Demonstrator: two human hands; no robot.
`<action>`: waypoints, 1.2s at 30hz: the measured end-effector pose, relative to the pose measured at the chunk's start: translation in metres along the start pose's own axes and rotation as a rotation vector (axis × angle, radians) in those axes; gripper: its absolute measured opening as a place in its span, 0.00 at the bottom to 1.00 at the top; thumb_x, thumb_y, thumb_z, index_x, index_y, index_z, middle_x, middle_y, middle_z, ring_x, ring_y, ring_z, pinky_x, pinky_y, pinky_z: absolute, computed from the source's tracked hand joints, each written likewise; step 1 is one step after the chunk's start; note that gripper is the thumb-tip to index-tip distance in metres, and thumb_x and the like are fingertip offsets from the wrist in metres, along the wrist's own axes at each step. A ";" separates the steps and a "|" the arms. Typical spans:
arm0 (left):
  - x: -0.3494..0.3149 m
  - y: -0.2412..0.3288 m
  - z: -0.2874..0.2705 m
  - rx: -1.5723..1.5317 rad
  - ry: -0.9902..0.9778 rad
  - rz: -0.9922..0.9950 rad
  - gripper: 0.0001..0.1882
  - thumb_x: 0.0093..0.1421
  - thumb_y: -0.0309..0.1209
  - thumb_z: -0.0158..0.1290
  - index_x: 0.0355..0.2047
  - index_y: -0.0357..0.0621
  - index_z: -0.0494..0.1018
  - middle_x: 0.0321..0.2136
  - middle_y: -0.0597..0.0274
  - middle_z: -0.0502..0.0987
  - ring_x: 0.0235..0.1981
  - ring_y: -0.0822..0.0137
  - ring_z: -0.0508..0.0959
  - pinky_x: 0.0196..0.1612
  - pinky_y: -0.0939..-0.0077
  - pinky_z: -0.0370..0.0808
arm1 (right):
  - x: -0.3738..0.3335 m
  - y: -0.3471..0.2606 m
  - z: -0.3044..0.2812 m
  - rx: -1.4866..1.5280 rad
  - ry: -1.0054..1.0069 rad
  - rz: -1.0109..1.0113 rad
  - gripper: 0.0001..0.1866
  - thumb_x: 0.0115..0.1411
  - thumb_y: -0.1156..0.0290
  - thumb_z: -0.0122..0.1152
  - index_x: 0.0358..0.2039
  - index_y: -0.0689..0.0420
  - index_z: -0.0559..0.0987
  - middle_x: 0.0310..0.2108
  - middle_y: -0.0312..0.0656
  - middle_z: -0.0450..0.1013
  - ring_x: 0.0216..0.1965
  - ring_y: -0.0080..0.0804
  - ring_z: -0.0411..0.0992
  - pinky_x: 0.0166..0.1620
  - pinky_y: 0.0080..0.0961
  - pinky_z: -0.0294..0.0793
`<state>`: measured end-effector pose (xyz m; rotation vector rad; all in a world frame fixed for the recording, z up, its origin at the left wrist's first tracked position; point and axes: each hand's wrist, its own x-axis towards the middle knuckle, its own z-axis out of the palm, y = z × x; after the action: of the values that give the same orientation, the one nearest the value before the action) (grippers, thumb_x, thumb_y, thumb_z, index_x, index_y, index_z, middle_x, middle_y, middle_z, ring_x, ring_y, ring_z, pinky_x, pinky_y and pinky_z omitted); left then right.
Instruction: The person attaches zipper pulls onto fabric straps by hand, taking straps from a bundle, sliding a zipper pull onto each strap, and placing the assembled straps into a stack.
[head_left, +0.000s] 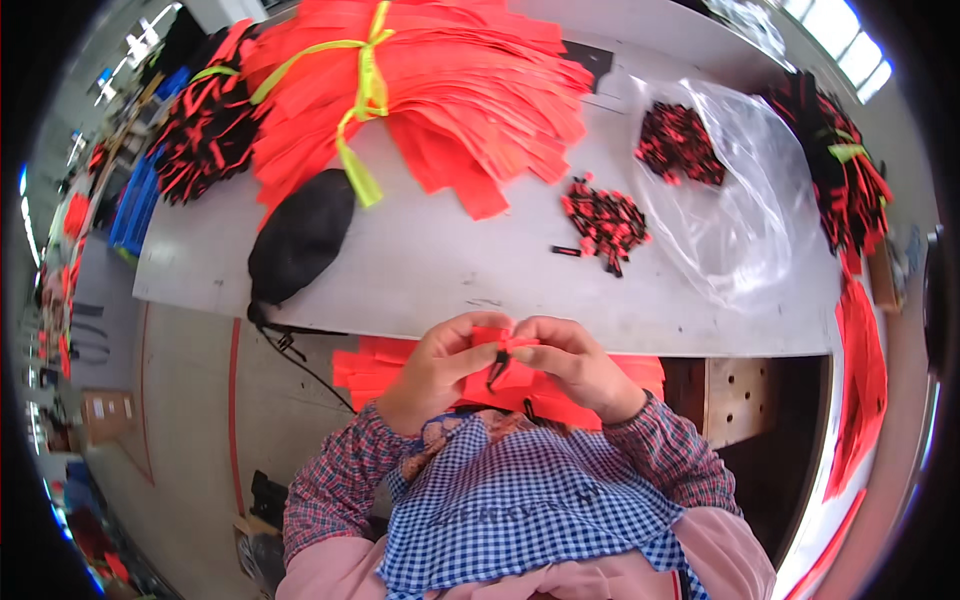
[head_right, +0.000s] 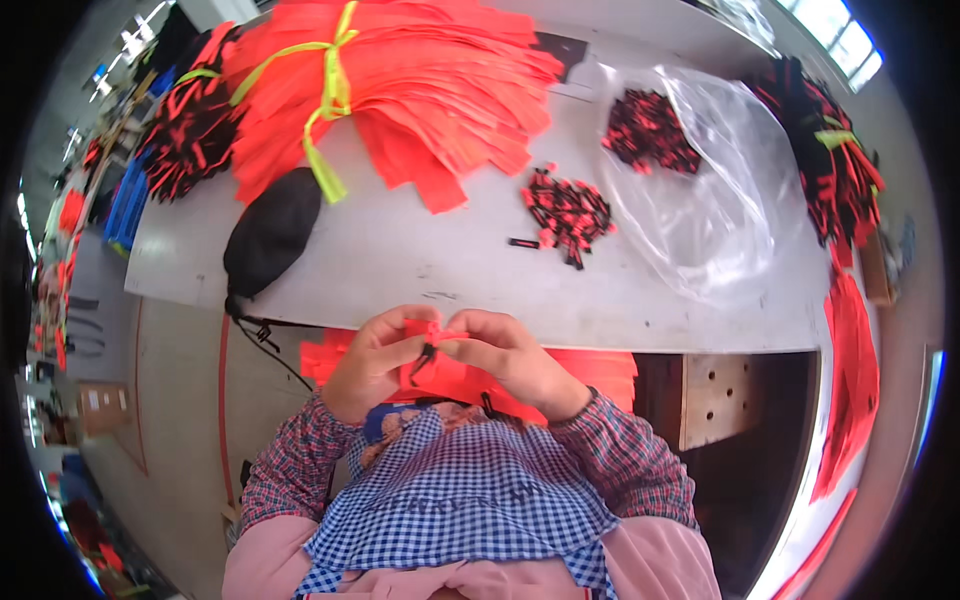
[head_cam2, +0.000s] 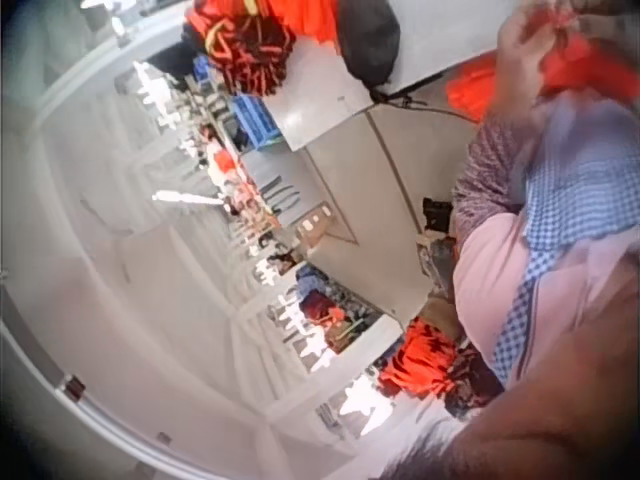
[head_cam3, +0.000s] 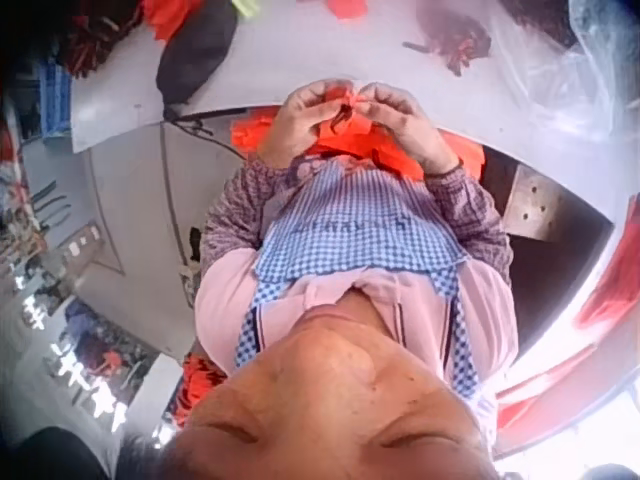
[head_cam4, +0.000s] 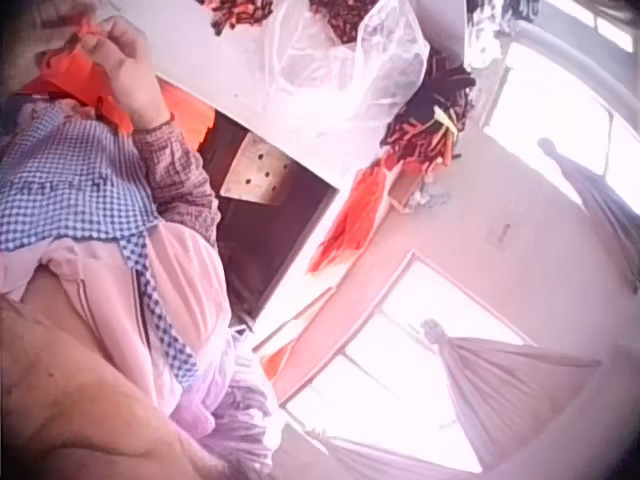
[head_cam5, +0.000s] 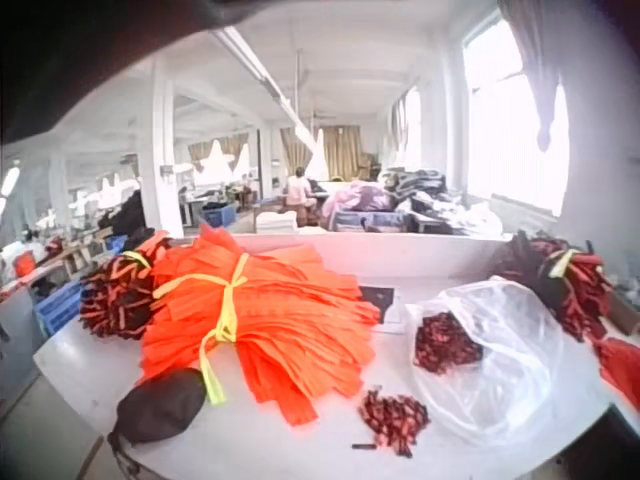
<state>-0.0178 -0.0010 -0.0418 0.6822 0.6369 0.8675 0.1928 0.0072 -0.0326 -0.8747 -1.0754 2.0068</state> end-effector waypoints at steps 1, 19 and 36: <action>0.000 0.002 0.003 -0.037 0.012 -0.009 0.16 0.65 0.24 0.52 0.53 0.37 0.70 0.42 0.63 0.77 0.43 0.73 0.78 0.47 0.80 0.75 | -0.002 0.002 -0.001 0.001 -0.031 -0.022 0.07 0.66 0.71 0.56 0.38 0.61 0.77 0.35 0.29 0.73 0.40 0.16 0.68 0.45 0.17 0.67; -0.002 0.018 0.021 0.568 0.026 0.118 0.16 0.62 0.22 0.58 0.50 0.35 0.73 0.43 0.65 0.77 0.45 0.76 0.75 0.49 0.81 0.73 | -0.014 0.009 -0.005 -0.591 0.108 -0.577 0.08 0.62 0.79 0.60 0.41 0.62 0.80 0.36 0.43 0.75 0.38 0.29 0.75 0.41 0.23 0.74; -0.016 0.018 0.033 1.226 0.028 0.451 0.10 0.47 0.19 0.64 0.32 0.35 0.80 0.32 0.54 0.81 0.31 0.61 0.82 0.34 0.75 0.78 | -0.018 0.013 0.003 -0.736 0.070 -0.765 0.15 0.51 0.71 0.74 0.40 0.56 0.81 0.35 0.42 0.74 0.37 0.37 0.75 0.39 0.29 0.77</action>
<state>-0.0102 -0.0149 -0.0040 1.9733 1.0555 0.8340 0.1968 -0.0139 -0.0384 -0.6989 -1.8083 0.9394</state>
